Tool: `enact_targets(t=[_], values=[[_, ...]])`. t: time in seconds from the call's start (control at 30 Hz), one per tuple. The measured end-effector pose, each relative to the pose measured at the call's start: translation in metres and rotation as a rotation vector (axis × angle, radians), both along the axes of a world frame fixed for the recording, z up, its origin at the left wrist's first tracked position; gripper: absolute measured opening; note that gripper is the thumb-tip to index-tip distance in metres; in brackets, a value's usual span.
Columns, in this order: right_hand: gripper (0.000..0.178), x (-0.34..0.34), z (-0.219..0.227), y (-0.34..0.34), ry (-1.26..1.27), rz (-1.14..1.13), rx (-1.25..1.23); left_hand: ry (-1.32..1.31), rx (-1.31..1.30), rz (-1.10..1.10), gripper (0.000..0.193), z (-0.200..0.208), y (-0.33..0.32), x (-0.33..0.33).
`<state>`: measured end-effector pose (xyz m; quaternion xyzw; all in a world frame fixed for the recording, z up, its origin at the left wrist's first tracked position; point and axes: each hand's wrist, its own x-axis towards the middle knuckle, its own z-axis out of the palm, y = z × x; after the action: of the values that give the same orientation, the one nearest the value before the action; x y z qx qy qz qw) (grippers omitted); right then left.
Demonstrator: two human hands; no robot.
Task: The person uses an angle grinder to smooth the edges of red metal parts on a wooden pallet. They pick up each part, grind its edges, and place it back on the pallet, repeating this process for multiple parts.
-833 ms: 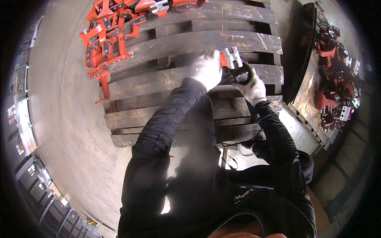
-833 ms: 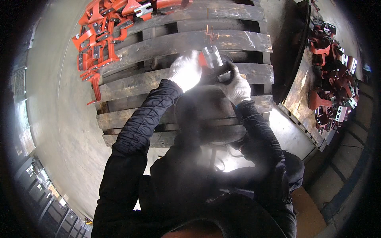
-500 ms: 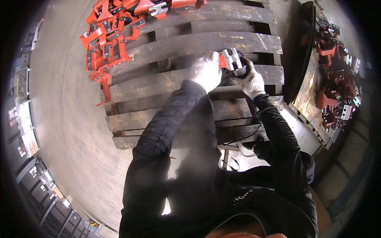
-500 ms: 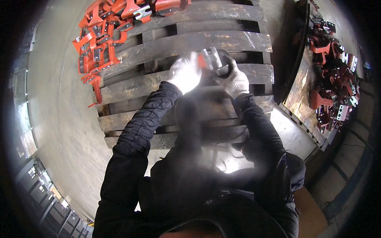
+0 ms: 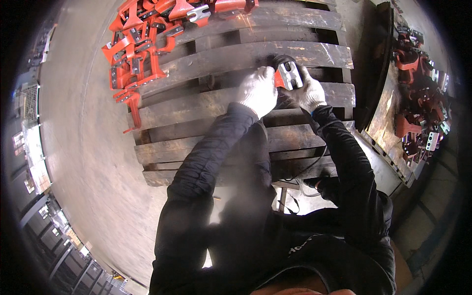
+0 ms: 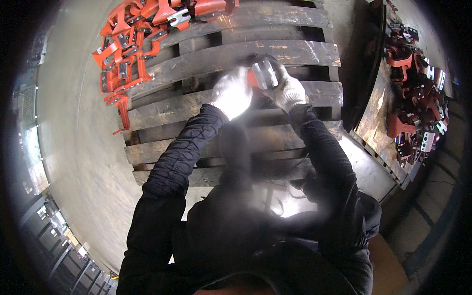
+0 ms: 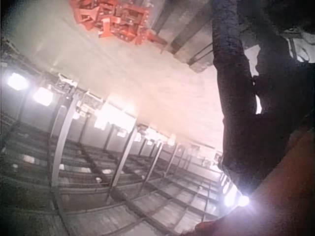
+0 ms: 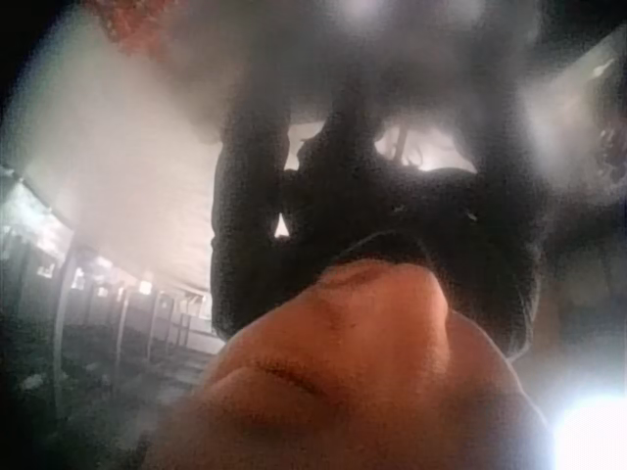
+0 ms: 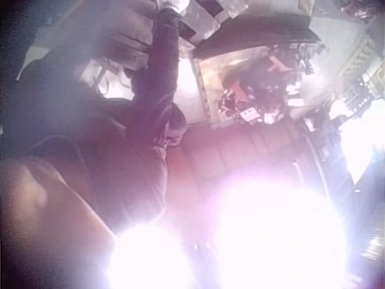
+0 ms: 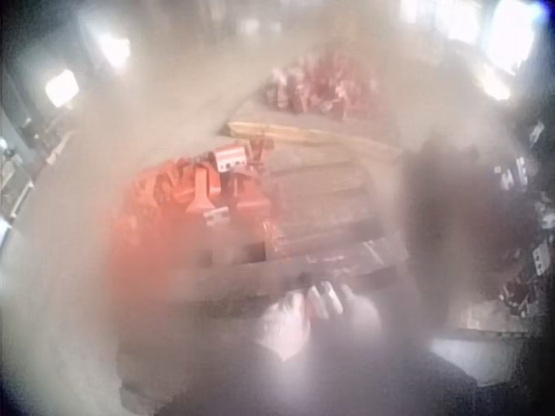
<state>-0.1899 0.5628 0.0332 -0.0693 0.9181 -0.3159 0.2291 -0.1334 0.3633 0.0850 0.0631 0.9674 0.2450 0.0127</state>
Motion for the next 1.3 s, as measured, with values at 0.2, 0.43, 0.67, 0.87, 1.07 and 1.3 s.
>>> enact_targets(t=[0.2, 0.43, 0.67, 0.87, 1.07, 1.3], values=[[0.100, -0.009, -0.035, 0.006, -0.070, -0.041, -0.069, -0.049, 0.012, -0.014, 0.032, -0.003, 0.002, -0.006], [0.098, 0.009, -0.003, 0.033, -0.005, 0.029, -0.003, -0.021, -0.007, -0.027, 0.033, -0.006, 0.005, -0.004], [0.096, 0.045, 0.034, 0.043, -0.034, -0.058, -0.133, -0.039, -0.027, -0.002, 0.036, 0.002, 0.004, -0.004], [0.094, 0.049, 0.043, 0.077, -0.020, -0.149, 0.058, -0.064, -0.081, -0.044, 0.053, -0.022, -0.002, -0.007], [0.090, 0.061, 0.120, 0.154, 0.125, -0.462, -0.243, -0.165, -0.044, 0.036, 0.058, -0.011, -0.015, 0.008], [0.099, 0.106, 0.200, 0.248, 0.090, -0.787, -0.465, -0.285, -0.184, 0.049, 0.058, -0.011, 0.016, -0.014]])
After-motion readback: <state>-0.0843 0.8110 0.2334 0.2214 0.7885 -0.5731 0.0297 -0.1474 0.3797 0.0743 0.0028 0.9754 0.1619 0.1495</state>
